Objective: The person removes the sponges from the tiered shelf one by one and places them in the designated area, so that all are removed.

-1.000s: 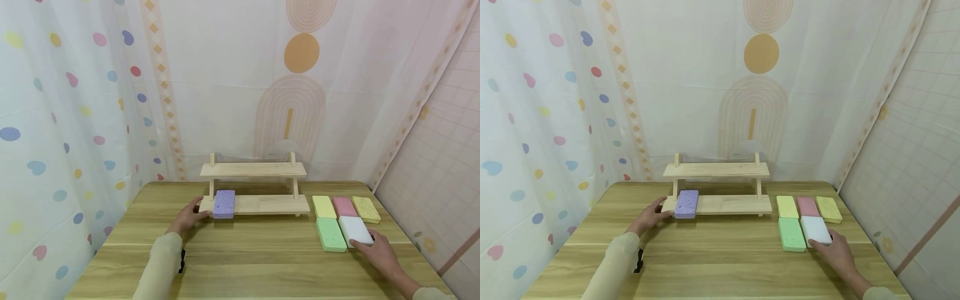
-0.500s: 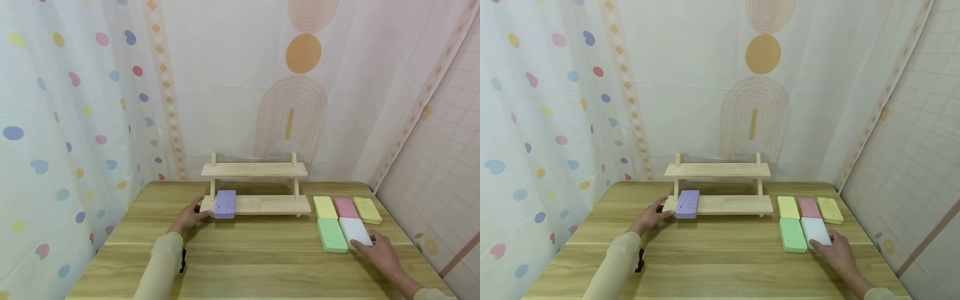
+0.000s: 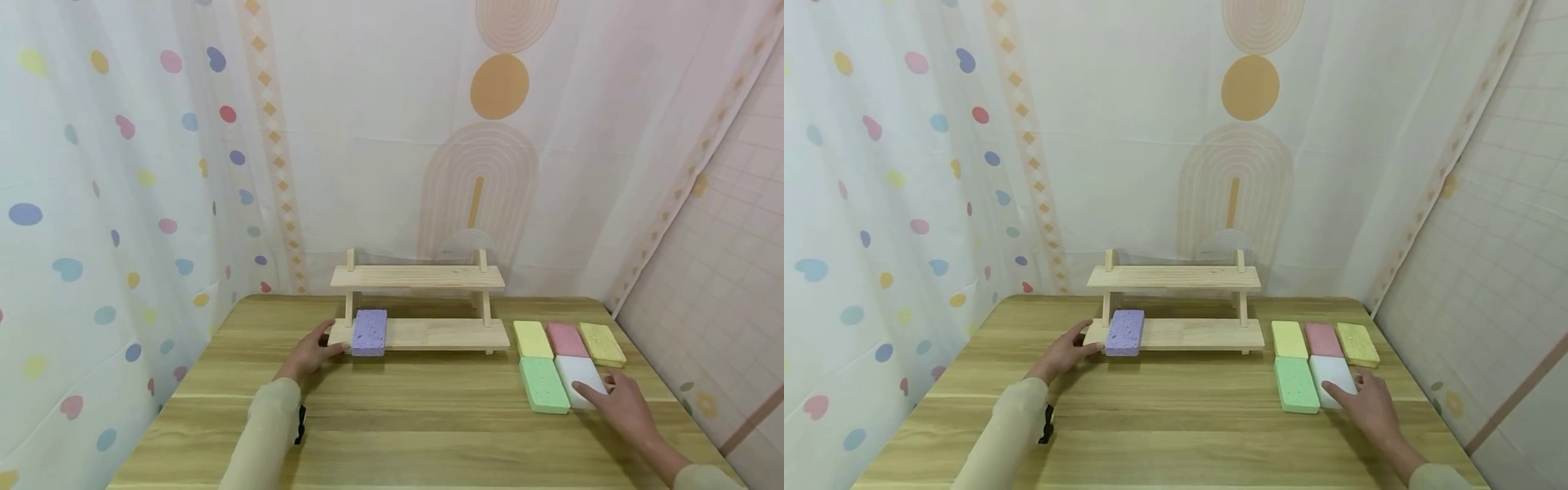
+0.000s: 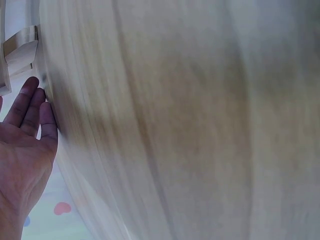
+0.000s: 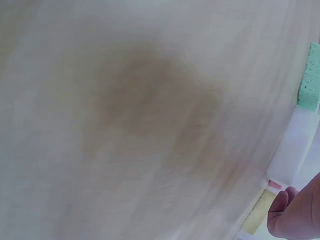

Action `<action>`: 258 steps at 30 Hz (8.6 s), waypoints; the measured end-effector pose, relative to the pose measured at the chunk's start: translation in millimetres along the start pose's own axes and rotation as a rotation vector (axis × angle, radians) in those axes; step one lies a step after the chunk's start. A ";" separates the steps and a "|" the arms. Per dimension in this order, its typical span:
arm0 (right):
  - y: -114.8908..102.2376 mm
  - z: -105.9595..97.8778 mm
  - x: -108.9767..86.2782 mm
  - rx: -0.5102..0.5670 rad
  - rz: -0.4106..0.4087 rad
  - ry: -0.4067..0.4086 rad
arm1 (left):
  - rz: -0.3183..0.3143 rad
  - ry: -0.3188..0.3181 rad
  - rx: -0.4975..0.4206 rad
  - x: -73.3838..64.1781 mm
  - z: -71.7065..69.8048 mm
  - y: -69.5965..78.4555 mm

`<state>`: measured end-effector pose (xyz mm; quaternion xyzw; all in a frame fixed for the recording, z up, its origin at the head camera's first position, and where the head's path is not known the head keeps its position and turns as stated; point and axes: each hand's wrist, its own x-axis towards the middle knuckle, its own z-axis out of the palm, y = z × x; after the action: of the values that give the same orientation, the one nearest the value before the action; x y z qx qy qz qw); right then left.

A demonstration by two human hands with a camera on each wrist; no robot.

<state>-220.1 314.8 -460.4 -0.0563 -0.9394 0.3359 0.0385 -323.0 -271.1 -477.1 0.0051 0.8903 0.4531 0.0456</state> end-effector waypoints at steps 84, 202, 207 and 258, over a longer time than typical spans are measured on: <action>-261.6 190.1 18.4 0.450 -0.130 0.026 | 0.007 0.000 0.016 -2.7 -2.3 1.0; -142.9 94.1 26.0 0.208 -0.187 -0.031 | 0.014 -0.016 0.046 4.3 -5.5 -4.2; -124.7 81.4 23.9 0.182 -0.158 -0.025 | -0.001 -0.023 0.047 5.4 -2.6 -1.7; 5.0 -14.9 12.6 0.077 -0.029 0.018 | 0.029 -0.027 0.028 10.3 1.8 2.2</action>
<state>-230.5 329.5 -451.6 -0.0443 -0.9261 0.3707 0.0539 -333.2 -267.9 -477.2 0.0248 0.8957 0.4410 0.0511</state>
